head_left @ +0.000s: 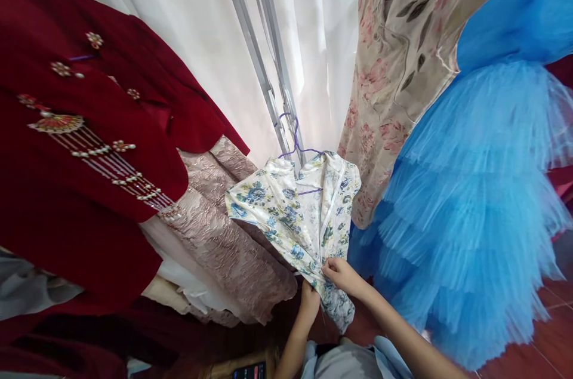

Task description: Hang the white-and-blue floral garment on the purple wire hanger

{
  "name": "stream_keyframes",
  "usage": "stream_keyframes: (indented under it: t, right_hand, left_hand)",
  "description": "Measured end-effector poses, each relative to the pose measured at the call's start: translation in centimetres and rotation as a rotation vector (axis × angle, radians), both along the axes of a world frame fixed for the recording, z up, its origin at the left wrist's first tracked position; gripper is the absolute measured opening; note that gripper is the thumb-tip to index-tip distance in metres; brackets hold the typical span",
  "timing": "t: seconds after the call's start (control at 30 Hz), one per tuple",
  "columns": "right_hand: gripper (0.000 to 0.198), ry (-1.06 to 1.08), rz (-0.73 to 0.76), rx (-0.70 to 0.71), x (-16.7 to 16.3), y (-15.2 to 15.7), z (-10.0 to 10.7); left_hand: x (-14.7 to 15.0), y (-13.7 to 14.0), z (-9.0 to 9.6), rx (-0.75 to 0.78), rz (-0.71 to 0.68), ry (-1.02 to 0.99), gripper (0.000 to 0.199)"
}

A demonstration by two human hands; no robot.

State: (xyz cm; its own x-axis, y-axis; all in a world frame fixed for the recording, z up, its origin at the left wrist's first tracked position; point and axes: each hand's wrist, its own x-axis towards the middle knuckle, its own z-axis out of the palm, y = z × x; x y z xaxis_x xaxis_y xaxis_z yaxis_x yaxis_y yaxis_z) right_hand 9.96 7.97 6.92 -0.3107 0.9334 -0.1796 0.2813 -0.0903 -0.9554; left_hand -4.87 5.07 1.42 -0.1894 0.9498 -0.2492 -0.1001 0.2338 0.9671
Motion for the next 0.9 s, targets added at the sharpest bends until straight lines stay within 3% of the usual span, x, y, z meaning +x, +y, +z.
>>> stream_keyframes:
  t: [0.13, 0.23, 0.37, 0.5, 0.6, 0.7, 0.8, 0.9]
  right_hand:
    - [0.038, 0.196, -0.055, -0.112, -0.1, -0.3, 0.1]
    - [0.04, 0.207, -0.175, -0.053, -0.3, 0.1, 2.4]
    - [0.038, 0.28, -0.266, 0.038, -0.6, 2.6, 7.9]
    - [0.039, 0.421, -0.248, 0.2, -0.9, 6.6, 14.6]
    - [0.04, 0.511, -0.272, 0.342, -1.3, 9.8, 19.7]
    - [0.036, 0.574, -0.315, 0.4, -2.0, 12.2, 24.1]
    - [0.031, 0.628, -0.34, 0.412, -2.7, 13.2, 26.8]
    - [0.027, 0.635, -0.304, 0.406, -3.0, 12.8, 27.5]
  left_hand:
    - [0.4, -0.2, -1.4, 0.059, 0.032, 0.004, 0.04]
    - [0.9, -0.1, -0.9, 0.061, 0.007, 0.024, 0.035]
    - [1.5, 0.5, 0.1, 0.07, -0.042, 0.022, 0.029]
    - [2.0, 0.6, 0.2, 0.064, -0.06, 0.015, 0.025]
    - [2.3, 0.5, 0.3, 0.073, -0.066, 0.013, 0.026]
    - [2.8, 0.3, 0.8, 0.104, -0.087, 0.006, 0.031]
    - [3.2, -0.1, 1.1, 0.139, -0.091, -0.016, 0.031]
    - [2.9, -0.2, 0.7, 0.139, -0.016, -0.036, 0.03]
